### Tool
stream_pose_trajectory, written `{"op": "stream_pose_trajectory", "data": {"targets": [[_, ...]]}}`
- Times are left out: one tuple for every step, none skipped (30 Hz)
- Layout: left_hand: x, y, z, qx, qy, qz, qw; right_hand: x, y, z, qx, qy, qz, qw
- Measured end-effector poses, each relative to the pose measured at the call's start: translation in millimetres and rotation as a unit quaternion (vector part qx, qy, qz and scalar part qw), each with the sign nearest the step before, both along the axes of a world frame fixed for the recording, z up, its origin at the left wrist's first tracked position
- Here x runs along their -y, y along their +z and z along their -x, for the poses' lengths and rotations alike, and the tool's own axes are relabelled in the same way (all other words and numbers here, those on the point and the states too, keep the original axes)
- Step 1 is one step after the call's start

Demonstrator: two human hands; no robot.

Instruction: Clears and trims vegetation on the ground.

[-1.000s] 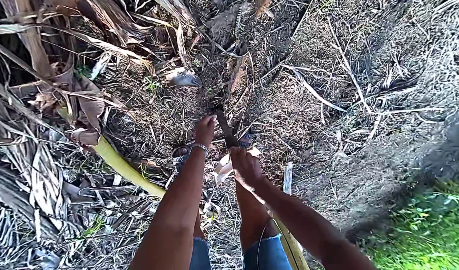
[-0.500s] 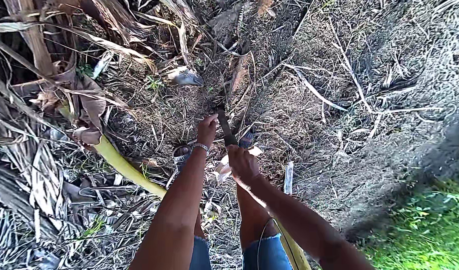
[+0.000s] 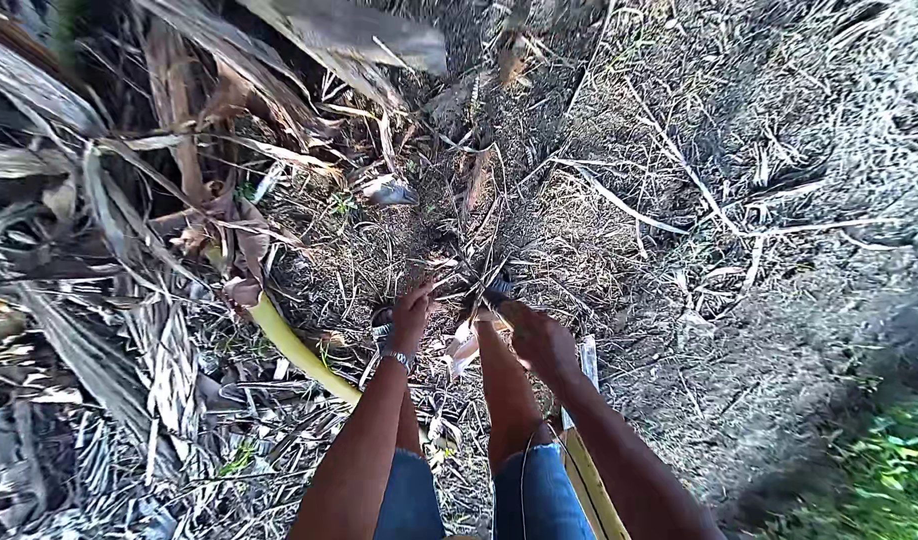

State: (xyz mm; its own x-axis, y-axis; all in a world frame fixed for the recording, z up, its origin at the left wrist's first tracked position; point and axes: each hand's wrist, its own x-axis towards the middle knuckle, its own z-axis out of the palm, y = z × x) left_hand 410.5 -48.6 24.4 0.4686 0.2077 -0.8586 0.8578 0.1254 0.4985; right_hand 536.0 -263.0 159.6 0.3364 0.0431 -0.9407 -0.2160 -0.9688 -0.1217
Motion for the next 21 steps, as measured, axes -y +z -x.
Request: {"op": "stream_pose_trajectory", "data": {"targets": [[1.6,8.3,2.6,-0.009,0.014,0.009,1.000,6.3,-5.8,-4.2,0.002,-0.044,-0.014,0.999],[4.8,16.3,3.4,-0.018,0.027,0.012,0.999,8.1,-18.3,-9.3,0.001,-0.078,-0.025,0.997],[9.3,24.2,3.4,-0.026,0.041,0.011,0.999,5.9,-36.1,-14.8,-0.007,-0.096,-0.026,0.995],[15.2,31.8,2.9,-0.031,0.055,0.009,0.998,2.8,-55.3,-19.7,-0.022,-0.093,-0.024,0.995],[21.8,38.8,-0.5,-0.035,0.068,0.005,0.997,-0.5,-70.8,-25.2,-0.035,-0.065,-0.021,0.997],[26.6,43.9,-7.3,-0.035,0.078,0.002,0.996,-4.3,-76.8,-33.0,-0.038,-0.020,-0.029,0.999],[32.1,50.4,-13.2,-0.036,0.089,0.003,0.995,-6.4,-74.7,-38.4,-0.035,0.037,-0.044,0.998],[40.7,58.9,-15.9,-0.039,0.106,0.010,0.994,-3.2,-67.2,-38.3,-0.033,0.098,-0.056,0.993],[46.9,63.5,-24.2,-0.035,0.127,0.024,0.991,1.5,-57.2,-41.9,-0.035,0.141,-0.063,0.987],[50.4,63.2,-38.6,-0.020,0.155,0.046,0.987,6.0,-47.7,-51.5,-0.027,0.145,-0.061,0.987],[54.0,65.0,-50.1,-0.009,0.194,0.078,0.978,14.1,-36.8,-57.2,-0.018,0.120,-0.053,0.991],[57.5,69.9,-56.9,-0.003,0.238,0.120,0.964,25.8,-23.9,-56.8,-0.012,0.082,-0.046,0.995],[60.3,74.5,-64.4,0.001,0.283,0.168,0.944,41.5,-12.2,-54.9,0.001,0.043,-0.041,0.998],[61.7,78.6,-75.3,0.009,0.320,0.218,0.922,59.8,-1.6,-55.1,0.029,-0.005,-0.042,0.999],[62.8,81.7,-86.4,0.018,0.350,0.265,0.898,79.6,10.0,-55.7,0.074,-0.051,-0.051,0.995],[64.3,83.8,-96.2,0.026,0.374,0.306,0.875,99.0,24.2,-56.2,0.130,-0.088,-0.067,0.985],[65.9,84.7,-105.3,0.031,0.388,0.341,0.856,116.3,42.2,-59.0,0.181,-0.112,-0.083,0.974],[67.8,84.9,-113.8,0.027,0.391,0.366,0.844,131.1,62.4,-63.6,0.230,-0.118,-0.097,0.961],[70.3,84.3,-121.3,0.014,0.389,0.383,0.838,142.8,84.0,-70.5,0.276,-0.108,-0.107,0.949],[72.2,81.2,-129.4,0.003,0.376,0.396,0.838,151.1,103.2,-81.2,0.313,-0.088,-0.112,0.939],[73.2,75.6,-138.3,-0.011,0.355,0.403,0.843,155.5,117.2,-93.7,0.352,-0.064,-0.115,0.927]]}}
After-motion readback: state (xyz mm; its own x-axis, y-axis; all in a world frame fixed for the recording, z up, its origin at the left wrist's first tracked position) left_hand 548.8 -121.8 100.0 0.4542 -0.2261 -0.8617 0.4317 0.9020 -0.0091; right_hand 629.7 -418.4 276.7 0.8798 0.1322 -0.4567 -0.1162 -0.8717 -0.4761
